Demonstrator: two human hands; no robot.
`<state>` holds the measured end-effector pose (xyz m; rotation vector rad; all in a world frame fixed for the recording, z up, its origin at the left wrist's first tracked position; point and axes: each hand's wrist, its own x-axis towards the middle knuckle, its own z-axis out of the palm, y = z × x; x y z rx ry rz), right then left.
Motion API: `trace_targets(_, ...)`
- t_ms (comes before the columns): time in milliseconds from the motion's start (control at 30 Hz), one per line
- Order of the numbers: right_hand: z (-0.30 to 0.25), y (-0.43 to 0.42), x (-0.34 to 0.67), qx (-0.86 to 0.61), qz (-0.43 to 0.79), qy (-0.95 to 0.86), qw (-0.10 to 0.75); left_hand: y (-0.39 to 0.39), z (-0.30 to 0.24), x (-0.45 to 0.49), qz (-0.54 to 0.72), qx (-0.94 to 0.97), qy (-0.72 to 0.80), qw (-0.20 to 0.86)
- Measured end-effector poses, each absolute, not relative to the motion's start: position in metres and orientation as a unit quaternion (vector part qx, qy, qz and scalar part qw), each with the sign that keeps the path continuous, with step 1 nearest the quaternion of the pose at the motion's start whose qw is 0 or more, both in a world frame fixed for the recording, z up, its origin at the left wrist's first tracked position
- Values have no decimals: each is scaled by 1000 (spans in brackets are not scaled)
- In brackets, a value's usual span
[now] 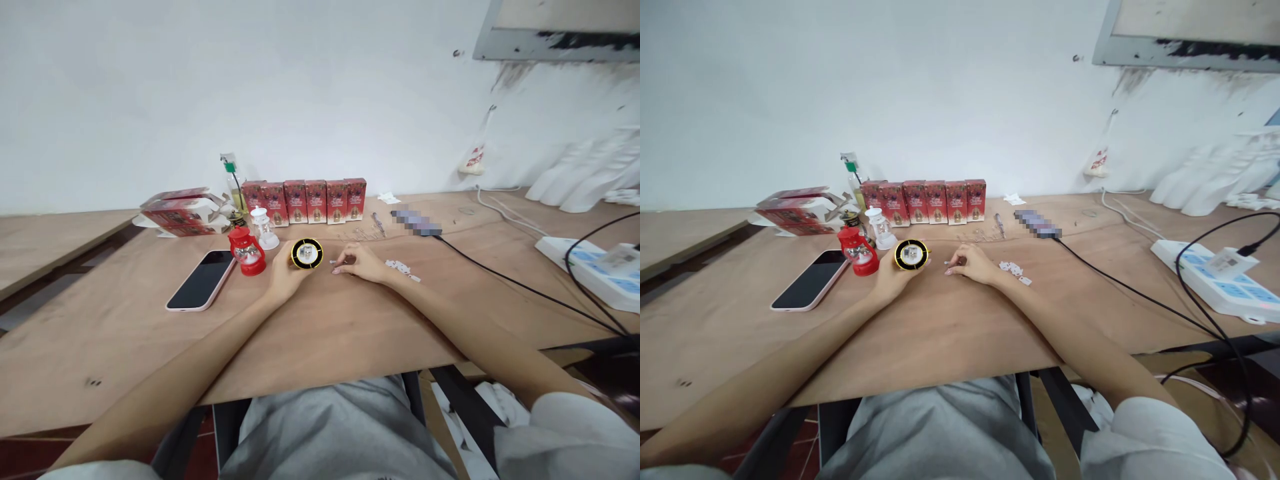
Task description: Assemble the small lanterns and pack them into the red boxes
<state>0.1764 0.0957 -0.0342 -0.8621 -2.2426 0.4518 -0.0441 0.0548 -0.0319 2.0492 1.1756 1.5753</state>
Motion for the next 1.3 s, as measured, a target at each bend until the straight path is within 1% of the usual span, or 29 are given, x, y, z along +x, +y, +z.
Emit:
trace_targets(200,-36,97,177,-301,112,-894,314,48,-26,-42,522,747,395,119)
trace_targets(500,-40,95,172,-320,7,-910,265,41,-19,-40,501,775,373,99)
trace_targets(567,-39,92,170,-320,-5,-903,286,41,-19,-40,503,776,370,90)
trace_targets(600,-37,89,168,-316,-2,-895,314,40,-19,-40,504,775,371,85)
trace_targets(733,-25,68,159,-304,12,-803,512,39,-19,-39,506,768,387,73)
trace_targets(800,-18,56,153,-296,-4,-763,575,38,-18,-37,503,767,392,70)
trace_targets(867,-14,46,147,-276,-19,-762,586,36,-18,-35,501,770,389,66)
trace_targets(967,-14,40,142,-250,-38,-787,563,34,-18,-32,493,780,380,64)
trace_targets(1133,-20,42,140,-250,-74,-799,541,34,-21,-30,482,784,387,63)
trace_targets(1200,-20,41,139,-251,-61,-799,544,34,-22,-30,479,784,391,61)
trace_targets(1300,-15,39,139,-256,-9,-783,567,35,-22,-31,476,784,394,58)
